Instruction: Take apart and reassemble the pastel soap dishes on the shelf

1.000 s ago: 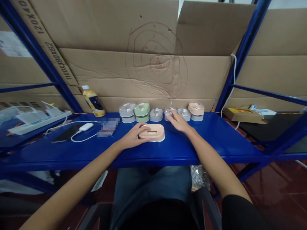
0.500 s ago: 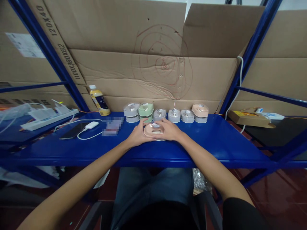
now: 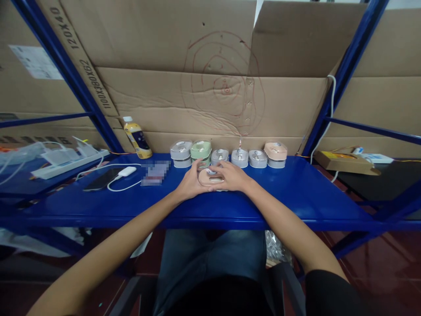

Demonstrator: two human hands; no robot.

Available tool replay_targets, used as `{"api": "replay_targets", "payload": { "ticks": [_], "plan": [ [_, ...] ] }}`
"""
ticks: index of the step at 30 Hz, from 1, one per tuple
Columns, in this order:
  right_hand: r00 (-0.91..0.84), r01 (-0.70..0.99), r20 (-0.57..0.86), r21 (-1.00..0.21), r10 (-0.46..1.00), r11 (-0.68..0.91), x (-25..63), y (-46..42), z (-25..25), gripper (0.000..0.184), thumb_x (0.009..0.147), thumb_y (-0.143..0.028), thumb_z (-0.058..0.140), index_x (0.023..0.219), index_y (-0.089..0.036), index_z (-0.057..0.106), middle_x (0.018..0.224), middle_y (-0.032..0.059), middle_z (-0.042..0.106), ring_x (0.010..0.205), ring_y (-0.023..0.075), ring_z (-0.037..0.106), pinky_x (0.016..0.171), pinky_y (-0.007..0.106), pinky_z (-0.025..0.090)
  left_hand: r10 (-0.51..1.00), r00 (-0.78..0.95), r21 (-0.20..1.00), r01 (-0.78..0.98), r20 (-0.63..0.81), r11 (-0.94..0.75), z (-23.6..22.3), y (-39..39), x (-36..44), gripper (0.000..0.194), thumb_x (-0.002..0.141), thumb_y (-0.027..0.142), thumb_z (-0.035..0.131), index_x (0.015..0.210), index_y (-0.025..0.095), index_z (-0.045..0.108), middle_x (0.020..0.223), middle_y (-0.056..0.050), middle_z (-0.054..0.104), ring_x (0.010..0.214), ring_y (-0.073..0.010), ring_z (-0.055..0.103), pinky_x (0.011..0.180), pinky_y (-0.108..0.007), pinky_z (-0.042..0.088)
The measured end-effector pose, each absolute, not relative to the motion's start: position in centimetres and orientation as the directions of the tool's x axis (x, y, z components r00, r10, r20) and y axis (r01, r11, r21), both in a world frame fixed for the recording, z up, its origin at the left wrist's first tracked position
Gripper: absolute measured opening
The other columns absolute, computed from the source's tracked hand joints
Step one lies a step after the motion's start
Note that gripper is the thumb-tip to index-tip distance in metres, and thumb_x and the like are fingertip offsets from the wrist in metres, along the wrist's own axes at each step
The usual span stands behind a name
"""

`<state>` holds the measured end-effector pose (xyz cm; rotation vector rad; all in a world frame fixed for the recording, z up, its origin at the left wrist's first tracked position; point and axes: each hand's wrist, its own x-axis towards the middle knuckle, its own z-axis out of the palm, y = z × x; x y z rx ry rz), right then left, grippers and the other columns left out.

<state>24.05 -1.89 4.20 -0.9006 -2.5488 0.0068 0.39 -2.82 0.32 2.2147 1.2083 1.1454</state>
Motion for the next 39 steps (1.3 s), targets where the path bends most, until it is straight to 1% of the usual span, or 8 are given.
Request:
{"api": "replay_targets", "payload": {
  "ticks": [7, 13, 22, 26, 29, 31, 35, 39],
  "plan": [
    [-0.689, 0.598, 0.34, -0.233, 0.64, 0.767, 24.5, -1.3, 3.6, 0.086, 0.087, -0.076, 0.07, 0.157, -0.029, 0.053, 0.135, 0.0153, 0.06, 0.121, 0.0363, 0.065, 0.102, 0.055, 0.056, 0.809, 0.305, 0.572, 0.585, 0.502, -0.575, 0.4, -2.8, 0.5, 0.113, 0.066, 0.061, 0.092, 0.154, 0.018, 0.034, 0.148, -0.021, 0.058, 0.139, -0.0416, 0.057, 0.115, -0.055, 0.048],
    [-0.73, 0.518, 0.301, -0.342, 0.613, 0.784, 25.6, -0.5, 3.0, 0.092, 0.083, -0.058, 0.082, 0.162, -0.029, 0.045, 0.141, 0.0137, 0.06, 0.128, 0.0358, 0.063, 0.109, 0.056, 0.051, 0.812, 0.388, 0.52, 0.628, 0.436, -0.579, 0.5, -3.3, 0.2, 0.095, 0.069, 0.069, 0.088, 0.142, 0.02, 0.05, 0.143, -0.018, 0.062, 0.134, -0.042, 0.06, 0.111, -0.057, 0.049],
    [-0.75, 0.473, 0.3, -0.378, 0.589, 0.796, 27.1, -0.9, 2.9, 0.104, 0.072, -0.059, 0.09, 0.161, -0.03, 0.046, 0.142, 0.0122, 0.062, 0.124, 0.0354, 0.064, 0.106, 0.056, 0.052, 0.709, 0.537, 0.454, 0.545, 0.457, -0.705, 0.3, -3.1, -0.8, 0.088, 0.076, 0.049, 0.088, 0.148, 0.022, 0.048, 0.151, -0.016, 0.058, 0.141, -0.0391, 0.056, 0.118, -0.056, 0.046],
    [-0.669, 0.538, 0.348, -0.383, 0.657, 0.75, 27.4, -1.2, 2.9, 0.1, 0.072, -0.058, 0.089, 0.158, -0.026, 0.05, 0.132, 0.0126, 0.068, 0.116, 0.0357, 0.067, 0.102, 0.056, 0.054, 0.732, 0.456, 0.522, 0.514, 0.506, -0.681, 0.4, -3.2, -0.8, 0.088, 0.079, 0.047, 0.084, 0.151, 0.02, 0.042, 0.154, -0.018, 0.055, 0.135, -0.0358, 0.062, 0.113, -0.052, 0.053],
    [-0.546, 0.582, 0.458, -0.394, 0.701, 0.711, 28.2, -0.8, 3.7, 0.093, 0.074, -0.059, 0.087, 0.155, -0.028, 0.054, 0.142, 0.0131, 0.065, 0.127, 0.0377, 0.063, 0.11, 0.057, 0.049, 0.726, 0.324, 0.561, 0.473, 0.607, -0.68, 0.4, -3.1, -0.7, 0.072, 0.09, 0.045, 0.073, 0.148, 0.019, 0.04, 0.149, -0.019, 0.058, 0.121, -0.029, 0.07, 0.103, -0.047, 0.059],
    [-0.378, 0.69, 0.53, -0.385, 0.759, 0.613, 29.2, -0.2, 4.8, 0.092, 0.075, -0.06, 0.085, 0.155, -0.027, 0.053, 0.144, 0.0158, 0.063, 0.13, 0.0405, 0.06, 0.112, 0.058, 0.046, 0.712, 0.244, 0.548, 0.493, 0.658, -0.676, 0.3, -2.9, -0.7, 0.059, 0.094, 0.041, 0.066, 0.144, 0.019, 0.042, 0.141, -0.017, 0.061, 0.113, -0.0255, 0.072, 0.099, -0.044, 0.06],
    [0.03, 0.906, 0.605, -0.352, 0.796, 0.234, 31.2, 2.3, 7.3, 0.089, 0.079, -0.057, 0.081, 0.154, -0.018, 0.052, 0.131, 0.0251, 0.062, 0.121, 0.0465, 0.061, 0.103, 0.061, 0.047, 0.727, 0.232, 0.526, 0.556, 0.646, -0.644, 0.1, -2.6, -0.5, 0.045, 0.095, 0.035, 0.063, 0.134, 0.02, 0.047, 0.127, -0.012, 0.064, 0.096, -0.0196, 0.071, 0.085, -0.038, 0.06],
    [0.171, 0.97, 0.634, -0.245, 0.754, -0.015, 32.2, 5.3, 8.1, 0.072, 0.08, -0.048, 0.08, 0.136, -0.008, 0.059, 0.128, 0.031, 0.061, 0.122, 0.0471, 0.056, 0.102, 0.061, 0.041, 0.731, 0.262, 0.5, 0.584, 0.629, -0.64, 0.0, -2.7, -0.4, 0.04, 0.094, 0.031, 0.062, 0.129, 0.019, 0.049, 0.115, -0.009, 0.066, 0.088, -0.0174, 0.068, 0.081, -0.036, 0.058]
  ]
}}
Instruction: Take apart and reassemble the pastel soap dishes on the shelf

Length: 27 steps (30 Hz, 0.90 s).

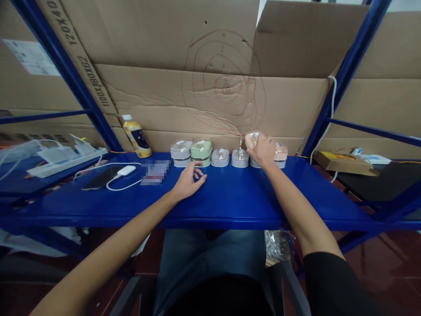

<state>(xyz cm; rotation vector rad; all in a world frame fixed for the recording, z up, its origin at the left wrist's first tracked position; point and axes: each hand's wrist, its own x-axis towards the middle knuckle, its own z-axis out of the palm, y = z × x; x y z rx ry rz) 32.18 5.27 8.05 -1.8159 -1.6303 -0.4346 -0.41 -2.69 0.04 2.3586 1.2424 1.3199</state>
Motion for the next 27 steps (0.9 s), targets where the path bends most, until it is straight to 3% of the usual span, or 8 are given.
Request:
{"api": "replay_targets", "payload": {
  "ticks": [4, 8, 13, 16, 20, 24, 27],
  "plan": [
    [0.197, 0.98, 0.615, -0.136, 0.764, -0.143, 32.2, 7.3, 6.7, 0.064, 0.077, -0.046, 0.081, 0.123, -0.006, 0.063, 0.124, 0.0339, 0.064, 0.123, 0.0491, 0.053, 0.101, 0.061, 0.038, 0.739, 0.265, 0.495, 0.599, 0.62, -0.63, 0.2, -2.9, -0.4, 0.037, 0.095, 0.029, 0.062, 0.128, 0.019, 0.049, 0.107, -0.006, 0.064, 0.087, -0.0175, 0.067, 0.08, -0.035, 0.057],
    [0.177, 0.984, 0.621, -0.094, 0.764, -0.152, 32.1, 7.9, 5.2, 0.061, 0.079, -0.049, 0.077, 0.12, -0.005, 0.065, 0.131, 0.0358, 0.061, 0.127, 0.0512, 0.05, 0.103, 0.064, 0.036, 0.745, 0.271, 0.493, 0.606, 0.61, -0.624, 0.2, -2.9, -0.4, 0.037, 0.094, 0.029, 0.062, 0.127, 0.018, 0.05, 0.108, -0.007, 0.061, 0.086, -0.0176, 0.065, 0.077, -0.034, 0.057],
    [0.146, 0.985, 0.66, -0.028, 0.737, -0.17, 31.6, 6.9, 5.0, 0.067, 0.089, -0.046, 0.065, 0.136, 0.002, 0.058, 0.146, 0.0373, 0.052, 0.138, 0.0517, 0.043, 0.109, 0.065, 0.033, 0.751, 0.274, 0.493, 0.612, 0.601, -0.618, 0.1, -2.8, -0.3, 0.037, 0.094, 0.028, 0.064, 0.127, 0.018, 0.051, 0.106, -0.006, 0.059, 0.083, -0.0164, 0.064, 0.076, -0.033, 0.057],
    [-0.094, 0.994, 0.672, 0.107, 0.734, 0.029, 29.4, 5.8, 5.2, 0.067, 0.097, -0.045, 0.055, 0.145, 0.001, 0.051, 0.156, 0.0348, 0.046, 0.146, 0.0493, 0.037, 0.115, 0.063, 0.03, 0.745, 0.275, 0.478, 0.623, 0.608, -0.62, 0.0, -2.7, -0.4, 0.037, 0.093, 0.026, 0.065, 0.127, 0.019, 0.051, 0.104, -0.005, 0.059, 0.081, -0.016, 0.064, 0.076, -0.033, 0.057],
    [-0.44, 0.897, 0.493, 0.198, 0.75, 0.396, 24.3, 5.1, 4.5, 0.073, 0.097, -0.046, 0.059, 0.156, -0.005, 0.045, 0.167, 0.029, 0.038, 0.153, 0.0433, 0.036, 0.123, 0.054, 0.028, 0.735, 0.28, 0.462, 0.627, 0.618, -0.627, 0.0, -2.6, -0.5, 0.037, 0.093, 0.026, 0.066, 0.126, 0.019, 0.051, 0.103, -0.004, 0.059, 0.079, -0.0155, 0.064, 0.077, -0.033, 0.058],
    [-0.463, 0.885, 0.332, 0.115, 0.822, 0.452, 20.4, 4.5, 3.4, 0.08, 0.098, -0.051, 0.062, 0.16, -0.005, 0.039, 0.171, 0.0269, 0.032, 0.158, 0.042, 0.03, 0.126, 0.052, 0.029, 0.729, 0.278, 0.464, 0.619, 0.625, -0.634, -0.2, -2.4, -0.6, 0.037, 0.092, 0.025, 0.066, 0.126, 0.019, 0.052, 0.104, -0.004, 0.06, 0.08, -0.0152, 0.065, 0.075, -0.032, 0.058],
    [-0.457, 0.882, 0.322, 0.048, 0.829, 0.468, 19.8, 2.5, 3.4, 0.073, 0.097, -0.053, 0.063, 0.151, -0.007, 0.047, 0.162, 0.0272, 0.044, 0.152, 0.0409, 0.039, 0.122, 0.052, 0.036, 0.718, 0.274, 0.458, 0.615, 0.64, -0.642, -0.4, -2.3, -0.6, 0.037, 0.092, 0.026, 0.066, 0.125, 0.019, 0.052, 0.109, -0.006, 0.06, 0.085, -0.0167, 0.066, 0.075, -0.032, 0.059]
  ]
}}
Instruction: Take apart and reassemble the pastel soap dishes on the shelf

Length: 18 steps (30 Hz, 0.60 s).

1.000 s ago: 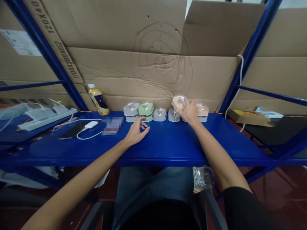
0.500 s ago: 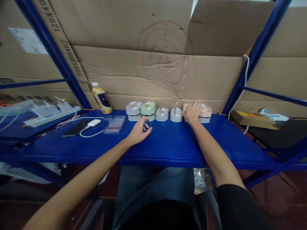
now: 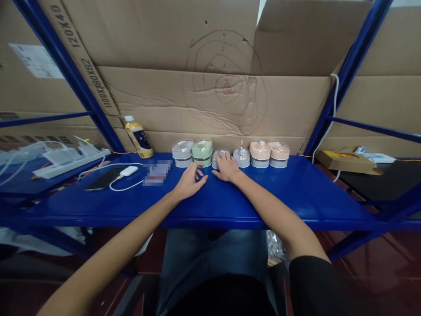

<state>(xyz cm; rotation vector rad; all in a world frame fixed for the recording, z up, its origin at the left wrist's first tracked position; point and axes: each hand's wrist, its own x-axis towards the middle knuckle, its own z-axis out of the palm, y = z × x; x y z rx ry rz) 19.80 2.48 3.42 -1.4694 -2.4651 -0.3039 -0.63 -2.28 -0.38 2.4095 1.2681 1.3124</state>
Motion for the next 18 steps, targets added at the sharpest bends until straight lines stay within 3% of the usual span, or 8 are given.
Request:
{"api": "replay_targets", "payload": {
  "ticks": [3, 5, 7, 9, 13, 18],
  "plan": [
    [-0.391, 0.895, 0.39, -0.052, 0.834, 0.443, 20.1, -0.4, 4.3, 0.064, 0.098, -0.065, 0.056, 0.133, -0.011, 0.059, 0.14, 0.0256, 0.062, 0.136, 0.0406, 0.055, 0.115, 0.053, 0.044, 0.698, 0.272, 0.44, 0.612, 0.663, -0.657, -0.5, -2.2, -0.6, 0.04, 0.091, 0.03, 0.067, 0.127, 0.02, 0.052, 0.116, -0.009, 0.061, 0.096, -0.0208, 0.067, 0.084, -0.038, 0.06],
    [-0.248, 0.935, 0.425, -0.132, 0.871, 0.33, 20.1, -1.9, 4.9, 0.074, 0.095, -0.076, 0.054, 0.129, -0.011, 0.06, 0.134, 0.0277, 0.063, 0.131, 0.045, 0.058, 0.109, 0.057, 0.047, 0.688, 0.27, 0.435, 0.607, 0.674, -0.665, -0.4, -2.3, -0.6, 0.044, 0.09, 0.033, 0.069, 0.128, 0.02, 0.051, 0.121, -0.01, 0.061, 0.103, -0.0239, 0.067, 0.092, -0.043, 0.059],
    [-0.125, 0.958, 0.397, -0.19, 0.909, 0.215, 19.9, -2.7, 5.2, 0.085, 0.087, -0.082, 0.059, 0.132, -0.01, 0.057, 0.134, 0.0307, 0.062, 0.128, 0.0492, 0.06, 0.103, 0.06, 0.05, 0.685, 0.285, 0.438, 0.593, 0.671, -0.675, -0.2, -2.5, -0.7, 0.048, 0.089, 0.036, 0.07, 0.13, 0.02, 0.05, 0.125, -0.012, 0.061, 0.11, -0.0267, 0.067, 0.099, -0.047, 0.058],
    [-0.117, 0.959, 0.312, -0.21, 0.943, 0.188, 19.9, -2.8, 5.2, 0.088, 0.083, -0.081, 0.066, 0.135, -0.01, 0.055, 0.13, 0.0308, 0.065, 0.121, 0.0485, 0.065, 0.096, 0.057, 0.054, 0.684, 0.319, 0.444, 0.57, 0.656, -0.692, 0.1, -2.9, -0.8, 0.053, 0.09, 0.038, 0.07, 0.134, 0.02, 0.047, 0.131, -0.014, 0.06, 0.119, -0.0299, 0.065, 0.105, -0.051, 0.055],
    [-0.316, 0.892, 0.211, -0.265, 0.925, 0.366, 20.9, -2.3, 4.9, 0.077, 0.081, -0.06, 0.079, 0.138, -0.014, 0.056, 0.129, 0.0249, 0.069, 0.115, 0.0421, 0.07, 0.093, 0.05, 0.057, 0.716, 0.374, 0.489, 0.541, 0.59, -0.684, 0.5, -3.3, -1.1, 0.081, 0.085, 0.052, 0.078, 0.148, 0.019, 0.039, 0.15, -0.02, 0.052, 0.14, -0.0374, 0.054, 0.119, -0.057, 0.045],
    [-0.511, 0.589, 0.338, -0.531, 0.79, 0.608, 24.8, -1.5, 5.6, 0.085, 0.079, -0.052, 0.084, 0.149, -0.018, 0.051, 0.14, 0.0175, 0.066, 0.129, 0.0343, 0.065, 0.11, 0.051, 0.052, 0.727, 0.42, 0.545, 0.483, 0.543, -0.686, 0.4, -3.1, -1.2, 0.121, 0.069, 0.063, 0.091, 0.163, 0.02, 0.027, 0.166, -0.023, 0.038, 0.154, -0.0427, 0.04, 0.128, -0.061, 0.033]
  ]
}}
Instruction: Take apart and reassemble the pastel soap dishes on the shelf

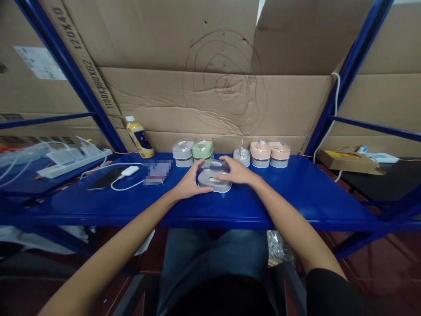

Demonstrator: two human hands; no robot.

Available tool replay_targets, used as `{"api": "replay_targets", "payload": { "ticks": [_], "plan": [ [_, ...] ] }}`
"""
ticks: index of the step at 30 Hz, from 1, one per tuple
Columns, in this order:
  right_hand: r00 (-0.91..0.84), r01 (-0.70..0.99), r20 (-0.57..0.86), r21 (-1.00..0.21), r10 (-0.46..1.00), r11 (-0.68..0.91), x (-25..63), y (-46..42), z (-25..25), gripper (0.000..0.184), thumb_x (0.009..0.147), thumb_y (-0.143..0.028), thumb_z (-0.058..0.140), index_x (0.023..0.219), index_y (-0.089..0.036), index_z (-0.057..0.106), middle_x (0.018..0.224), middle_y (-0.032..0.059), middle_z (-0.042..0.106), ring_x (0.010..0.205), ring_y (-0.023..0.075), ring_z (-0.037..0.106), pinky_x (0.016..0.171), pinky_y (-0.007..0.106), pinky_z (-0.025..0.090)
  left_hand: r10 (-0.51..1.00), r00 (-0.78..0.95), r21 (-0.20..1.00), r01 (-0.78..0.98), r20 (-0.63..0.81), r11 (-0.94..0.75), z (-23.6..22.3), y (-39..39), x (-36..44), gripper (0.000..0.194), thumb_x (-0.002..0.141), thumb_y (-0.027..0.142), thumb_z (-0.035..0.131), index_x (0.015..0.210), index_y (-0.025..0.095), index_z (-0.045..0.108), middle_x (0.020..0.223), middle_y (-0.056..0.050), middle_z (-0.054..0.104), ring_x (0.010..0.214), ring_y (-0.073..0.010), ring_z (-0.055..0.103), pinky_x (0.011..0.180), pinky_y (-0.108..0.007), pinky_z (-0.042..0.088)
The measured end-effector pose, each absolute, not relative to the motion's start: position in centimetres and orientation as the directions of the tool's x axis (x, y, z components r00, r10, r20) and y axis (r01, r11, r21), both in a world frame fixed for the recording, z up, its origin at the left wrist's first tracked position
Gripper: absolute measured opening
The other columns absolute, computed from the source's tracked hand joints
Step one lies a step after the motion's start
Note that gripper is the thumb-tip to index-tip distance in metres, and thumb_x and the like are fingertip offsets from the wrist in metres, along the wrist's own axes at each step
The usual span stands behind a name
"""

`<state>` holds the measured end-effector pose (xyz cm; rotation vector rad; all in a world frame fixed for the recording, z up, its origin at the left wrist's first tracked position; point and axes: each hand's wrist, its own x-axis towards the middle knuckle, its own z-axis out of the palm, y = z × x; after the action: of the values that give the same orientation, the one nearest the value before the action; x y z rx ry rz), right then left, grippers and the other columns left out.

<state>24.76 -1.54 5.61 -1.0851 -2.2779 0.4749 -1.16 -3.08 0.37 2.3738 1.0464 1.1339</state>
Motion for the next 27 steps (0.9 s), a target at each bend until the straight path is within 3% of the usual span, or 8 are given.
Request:
{"api": "replay_targets", "payload": {
  "ticks": [4, 6, 9, 12, 17, 22, 24, 27],
  "plan": [
    [-0.43, 0.476, 0.394, -0.665, 0.812, 0.575, 27.8, -0.5, 5.7, 0.072, 0.086, -0.054, 0.079, 0.147, -0.025, 0.055, 0.136, 0.0123, 0.069, 0.128, 0.0316, 0.066, 0.113, 0.053, 0.051, 0.702, 0.461, 0.53, 0.46, 0.543, -0.713, 0.3, -2.8, -1.1, 0.126, 0.07, 0.063, 0.092, 0.167, 0.021, 0.023, 0.17, -0.022, 0.033, 0.156, -0.0413, 0.037, 0.129, -0.06, 0.032],
    [-0.372, 0.468, 0.411, -0.691, 0.832, 0.551, 28.6, 0.0, 5.5, 0.065, 0.09, -0.058, 0.073, 0.146, -0.028, 0.057, 0.142, 0.0108, 0.067, 0.132, 0.0317, 0.064, 0.117, 0.054, 0.048, 0.693, 0.521, 0.496, 0.484, 0.498, -0.72, 0.3, -2.8, -1.2, 0.106, 0.076, 0.062, 0.087, 0.162, 0.022, 0.04, 0.167, -0.02, 0.039, 0.155, -0.0403, 0.04, 0.128, -0.059, 0.034],
    [-0.303, 0.474, 0.396, -0.726, 0.867, 0.498, 28.8, 0.5, 5.0, 0.063, 0.095, -0.064, 0.063, 0.145, -0.026, 0.059, 0.142, 0.0117, 0.067, 0.126, 0.0315, 0.067, 0.114, 0.052, 0.051, 0.69, 0.592, 0.436, 0.536, 0.417, -0.723, 0.3, -3.0, -1.3, 0.061, 0.087, 0.058, 0.079, 0.137, 0.023, 0.07, 0.161, -0.017, 0.047, 0.152, -0.0396, 0.043, 0.127, -0.057, 0.036],
    [-0.277, 0.484, 0.376, -0.741, 0.884, 0.466, 28.5, 0.7, 4.8, 0.066, 0.097, -0.065, 0.058, 0.145, -0.021, 0.058, 0.128, 0.0136, 0.074, 0.111, 0.0299, 0.072, 0.104, 0.048, 0.056, 0.7, 0.577, 0.412, 0.566, 0.422, -0.715, 0.3, -3.2, -1.2, 0.044, 0.093, 0.055, 0.073, 0.122, 0.024, 0.079, 0.157, -0.015, 0.049, 0.15, -0.0392, 0.046, 0.126, -0.057, 0.036],
    [-0.222, 0.528, 0.419, -0.707, 0.881, 0.47, 28.5, 0.9, 4.7, 0.061, 0.099, -0.063, 0.054, 0.143, -0.022, 0.059, 0.123, 0.0111, 0.075, 0.109, 0.0277, 0.072, 0.099, 0.046, 0.057, 0.697, 0.42, 0.429, 0.57, 0.581, -0.701, 0.6, -2.8, -1.3, 0.04, 0.1, 0.052, 0.061, 0.12, 0.022, 0.077, 0.146, -0.014, 0.058, 0.137, -0.0338, 0.058, 0.121, -0.054, 0.045],
    [-0.17, 0.486, 0.423, -0.75, 0.89, 0.449, 28.7, 0.8, 5.0, 0.057, 0.105, -0.062, 0.042, 0.141, -0.022, 0.058, 0.124, 0.0106, 0.075, 0.105, 0.0262, 0.072, 0.093, 0.042, 0.059, 0.699, -0.002, 0.527, 0.659, 0.715, -0.537, 0.8, -1.7, -2.2, 0.04, 0.103, 0.051, 0.053, 0.119, 0.018, 0.071, 0.132, -0.015, 0.066, 0.125, -0.0314, 0.065, 0.115, -0.051, 0.05],
    [-0.154, 0.489, 0.422, -0.754, 0.894, 0.44, 28.6, 0.6, 5.2, 0.058, 0.105, -0.062, 0.04, 0.142, -0.021, 0.058, 0.123, 0.0111, 0.074, 0.103, 0.0263, 0.072, 0.092, 0.042, 0.058, 0.701, -0.003, 0.523, 0.669, 0.713, -0.529, 0.8, -1.7, -2.4, 0.04, 0.103, 0.05, 0.053, 0.118, 0.018, 0.071, 0.129, -0.015, 0.067, 0.124, -0.0315, 0.065, 0.114, -0.052, 0.05],
    [-0.15, 0.489, 0.43, -0.75, 0.89, 0.445, 28.4, 0.3, 5.4, 0.058, 0.105, -0.058, 0.041, 0.144, -0.019, 0.056, 0.121, 0.0117, 0.074, 0.105, 0.0273, 0.072, 0.092, 0.043, 0.058, 0.711, 0.242, 0.437, 0.645, 0.66, -0.626, 0.7, -2.5, -2.0, 0.041, 0.102, 0.051, 0.054, 0.122, 0.019, 0.071, 0.138, -0.016, 0.063, 0.131, -0.0327, 0.062, 0.117, -0.053, 0.048]
  ]
}}
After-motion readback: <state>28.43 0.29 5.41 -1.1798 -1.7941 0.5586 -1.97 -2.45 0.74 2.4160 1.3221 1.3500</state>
